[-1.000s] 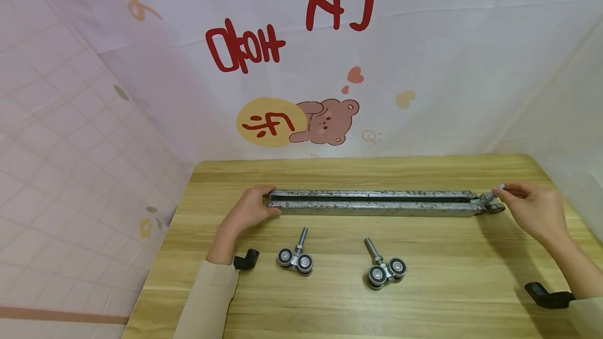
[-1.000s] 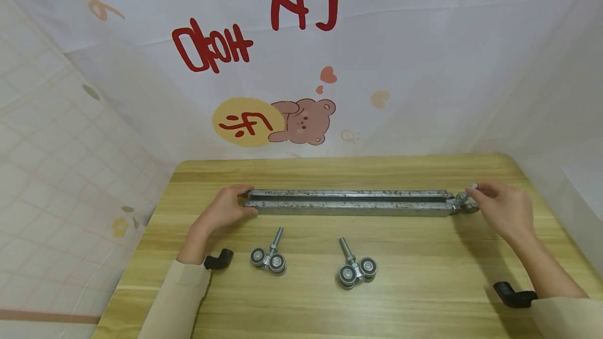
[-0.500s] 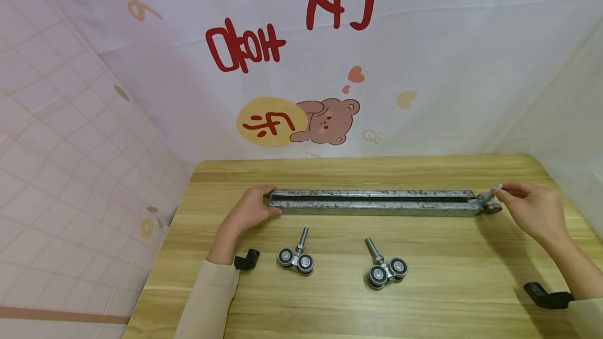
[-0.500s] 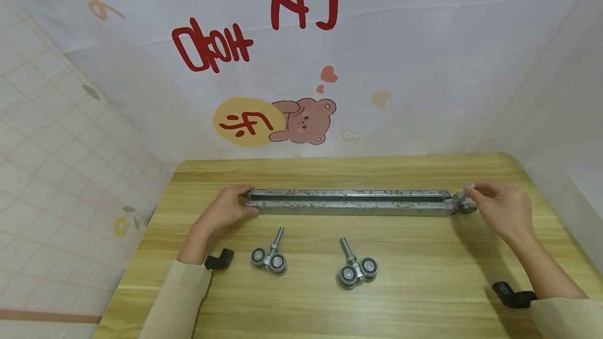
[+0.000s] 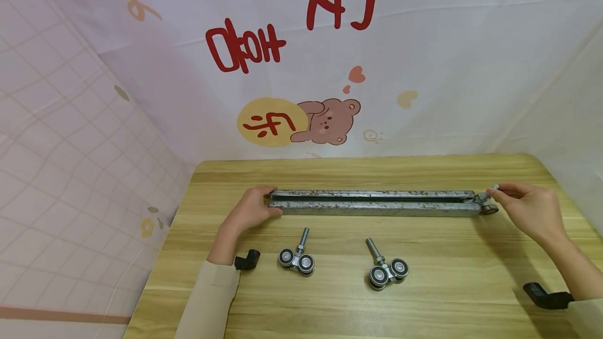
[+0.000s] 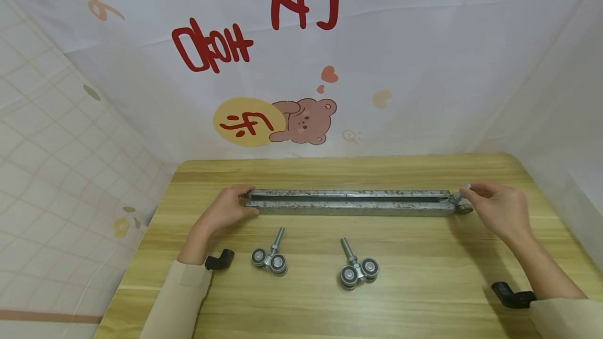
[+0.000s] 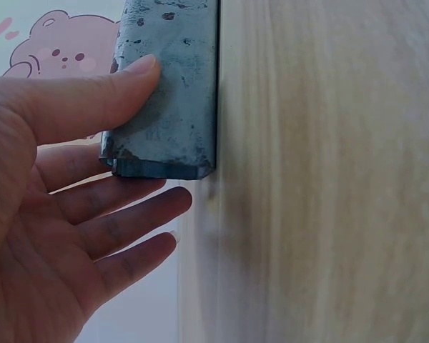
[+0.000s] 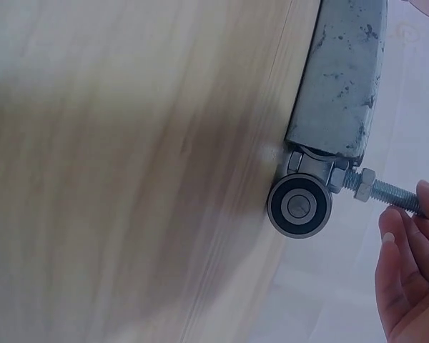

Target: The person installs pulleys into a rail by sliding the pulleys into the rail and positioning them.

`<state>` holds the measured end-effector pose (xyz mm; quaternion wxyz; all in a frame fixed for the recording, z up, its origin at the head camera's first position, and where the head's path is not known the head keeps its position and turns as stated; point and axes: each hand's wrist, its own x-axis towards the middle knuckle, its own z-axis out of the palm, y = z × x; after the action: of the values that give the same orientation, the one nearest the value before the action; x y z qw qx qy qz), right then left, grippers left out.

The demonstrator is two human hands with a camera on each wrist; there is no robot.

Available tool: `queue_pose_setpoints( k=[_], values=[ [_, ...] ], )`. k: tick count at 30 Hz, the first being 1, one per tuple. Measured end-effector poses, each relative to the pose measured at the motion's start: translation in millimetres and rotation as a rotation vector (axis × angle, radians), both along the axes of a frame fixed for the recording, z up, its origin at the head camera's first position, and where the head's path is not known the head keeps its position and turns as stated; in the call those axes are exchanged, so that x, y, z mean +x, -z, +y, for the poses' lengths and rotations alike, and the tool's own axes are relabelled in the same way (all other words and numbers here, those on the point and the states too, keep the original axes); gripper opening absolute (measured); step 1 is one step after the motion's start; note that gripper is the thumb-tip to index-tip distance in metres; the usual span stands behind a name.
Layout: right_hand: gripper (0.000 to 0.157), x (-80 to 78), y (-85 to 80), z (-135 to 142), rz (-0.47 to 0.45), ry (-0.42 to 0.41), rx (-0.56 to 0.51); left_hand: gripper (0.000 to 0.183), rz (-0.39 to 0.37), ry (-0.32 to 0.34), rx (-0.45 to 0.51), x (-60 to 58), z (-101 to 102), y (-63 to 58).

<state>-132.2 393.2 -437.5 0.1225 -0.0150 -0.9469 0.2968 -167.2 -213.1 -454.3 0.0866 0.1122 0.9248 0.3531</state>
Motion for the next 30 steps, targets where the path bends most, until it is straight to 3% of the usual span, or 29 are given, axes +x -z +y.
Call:
queue_pose_setpoints(
  k=[16, 30],
  values=[
    [0.042, -0.7, -2.5, -13.6, -0.03, -0.046, -0.019, 0.072, -0.005, -0.001, 0.002, -0.2, 0.0, -0.5],
    [0.04, -0.2, -4.2, -20.9, 0.006, -0.084, 0.012, 0.072, -0.011, -0.005, 0.002, 0.4, 0.6, -0.9]
  ],
)
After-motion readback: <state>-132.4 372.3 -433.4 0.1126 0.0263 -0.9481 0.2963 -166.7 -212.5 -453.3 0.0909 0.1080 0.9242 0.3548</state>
